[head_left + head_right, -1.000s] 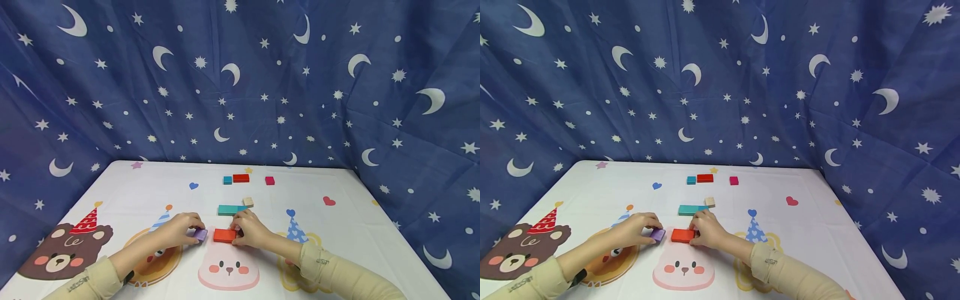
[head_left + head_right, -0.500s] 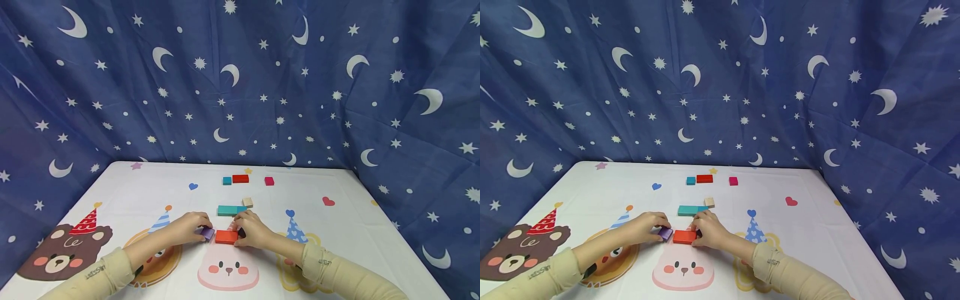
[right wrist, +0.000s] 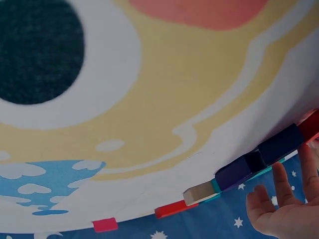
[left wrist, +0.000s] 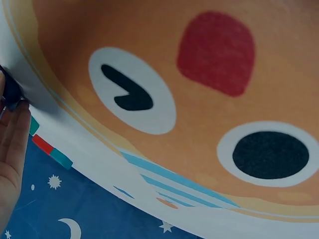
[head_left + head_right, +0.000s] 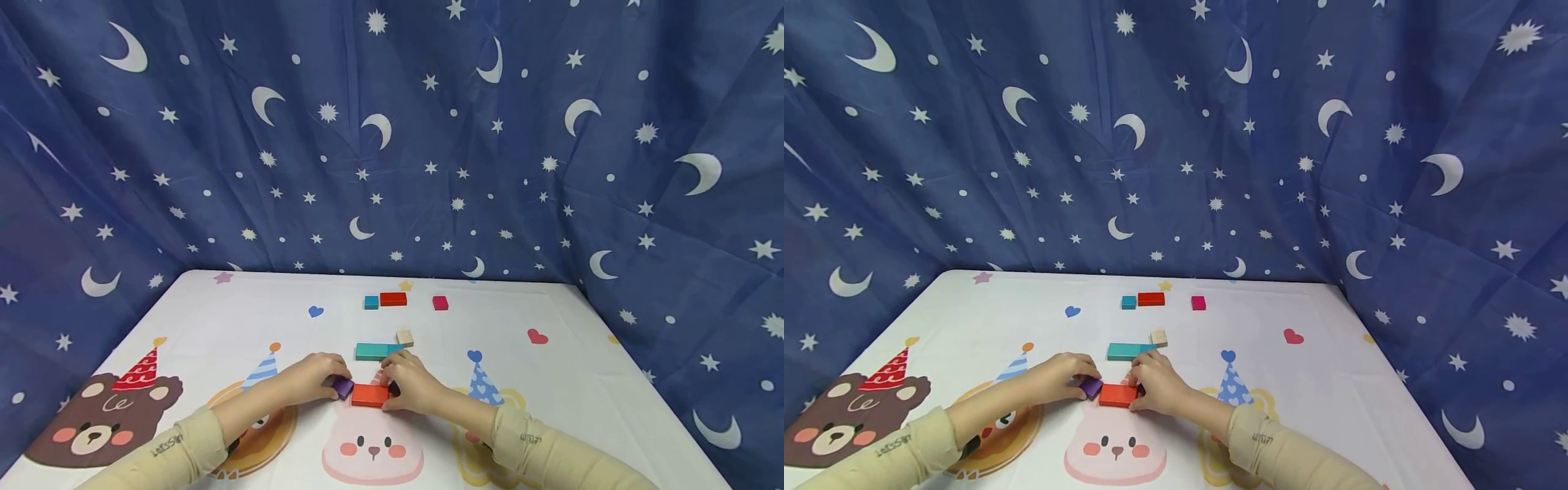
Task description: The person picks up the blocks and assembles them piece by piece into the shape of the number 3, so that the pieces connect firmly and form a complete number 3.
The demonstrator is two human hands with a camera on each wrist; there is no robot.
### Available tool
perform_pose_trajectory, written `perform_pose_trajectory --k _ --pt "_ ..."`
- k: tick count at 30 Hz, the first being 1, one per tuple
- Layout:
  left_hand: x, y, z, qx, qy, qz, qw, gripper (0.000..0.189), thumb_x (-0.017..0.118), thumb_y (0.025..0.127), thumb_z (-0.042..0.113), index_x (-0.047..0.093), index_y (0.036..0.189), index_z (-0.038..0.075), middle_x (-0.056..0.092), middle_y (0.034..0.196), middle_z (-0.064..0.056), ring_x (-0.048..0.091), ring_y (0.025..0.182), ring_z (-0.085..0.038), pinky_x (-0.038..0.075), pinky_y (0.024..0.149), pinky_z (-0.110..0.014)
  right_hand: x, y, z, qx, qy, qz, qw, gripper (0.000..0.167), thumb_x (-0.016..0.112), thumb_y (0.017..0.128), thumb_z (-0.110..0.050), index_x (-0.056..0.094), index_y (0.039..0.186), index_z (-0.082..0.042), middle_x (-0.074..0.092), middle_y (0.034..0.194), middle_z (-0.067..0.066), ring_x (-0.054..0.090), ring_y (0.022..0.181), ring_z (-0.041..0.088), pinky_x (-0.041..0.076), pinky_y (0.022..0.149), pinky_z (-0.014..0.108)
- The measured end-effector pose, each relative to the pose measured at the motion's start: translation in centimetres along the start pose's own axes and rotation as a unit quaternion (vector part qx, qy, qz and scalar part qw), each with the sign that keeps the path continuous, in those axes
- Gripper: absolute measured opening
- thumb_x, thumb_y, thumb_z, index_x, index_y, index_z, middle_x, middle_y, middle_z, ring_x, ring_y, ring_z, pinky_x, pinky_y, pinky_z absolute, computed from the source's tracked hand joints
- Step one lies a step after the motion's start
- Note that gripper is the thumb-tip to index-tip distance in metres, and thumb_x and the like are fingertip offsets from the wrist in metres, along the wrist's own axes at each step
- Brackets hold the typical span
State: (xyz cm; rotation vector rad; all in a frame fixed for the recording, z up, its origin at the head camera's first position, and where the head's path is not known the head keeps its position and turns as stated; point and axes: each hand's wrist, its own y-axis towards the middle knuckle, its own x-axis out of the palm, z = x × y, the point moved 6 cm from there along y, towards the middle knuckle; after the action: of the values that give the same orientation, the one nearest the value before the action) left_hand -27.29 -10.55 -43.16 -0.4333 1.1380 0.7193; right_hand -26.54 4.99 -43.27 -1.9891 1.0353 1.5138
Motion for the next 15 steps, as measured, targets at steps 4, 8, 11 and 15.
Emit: perform_pose_trajectory --k 4,8,11,15 --pt "-0.13 0.17 0.01 0.004 0.001 0.002 1.0 0.028 0.076 0.076 0.008 0.071 0.104 0.005 0.069 0.098 -0.002 0.062 0.09 -0.014 0.053 0.086 -0.033 -0.1 -0.03 -0.11 0.001 -0.006 0.008 0.9999 0.026 0.085 0.067 -0.025 0.067 0.08 -0.011 0.062 0.11 0.006 0.05 0.109 0.022 0.041 0.097 0.043" --pt "-0.12 0.16 0.04 0.009 -0.002 0.0 1.0 0.028 0.076 0.076 0.008 0.071 0.104 0.006 0.07 0.098 -0.002 0.062 0.091 -0.013 0.053 0.086 -0.034 0.03 -0.2 -0.05 0.008 0.003 0.008 0.9999 0.025 0.085 0.067 -0.024 0.068 0.08 -0.011 0.062 0.11 0.005 0.05 0.109 0.022 0.04 0.097 0.044" --pt "0.07 0.11 -0.07 0.007 -0.006 -0.004 1.0 0.028 0.077 0.076 0.009 0.071 0.103 0.007 0.07 0.099 -0.001 0.062 0.092 -0.013 0.053 0.087 -0.034 0.23 -0.32 -0.02 0.01 0.008 0.005 0.9999 0.024 0.085 0.067 -0.024 0.068 0.08 -0.012 0.062 0.11 0.004 0.05 0.11 0.021 0.04 0.097 0.043" --pt "0.12 0.09 -0.22 0.001 -0.01 -0.006 0.9999 0.029 0.077 0.075 0.009 0.071 0.103 0.007 0.07 0.099 -0.001 0.062 0.091 -0.013 0.053 0.086 -0.035 0.23 -0.31 -0.1 0.006 0.0 0.008 0.9999 0.025 0.085 0.067 -0.024 0.068 0.08 -0.013 0.062 0.109 0.003 0.05 0.109 0.021 0.041 0.097 0.041"
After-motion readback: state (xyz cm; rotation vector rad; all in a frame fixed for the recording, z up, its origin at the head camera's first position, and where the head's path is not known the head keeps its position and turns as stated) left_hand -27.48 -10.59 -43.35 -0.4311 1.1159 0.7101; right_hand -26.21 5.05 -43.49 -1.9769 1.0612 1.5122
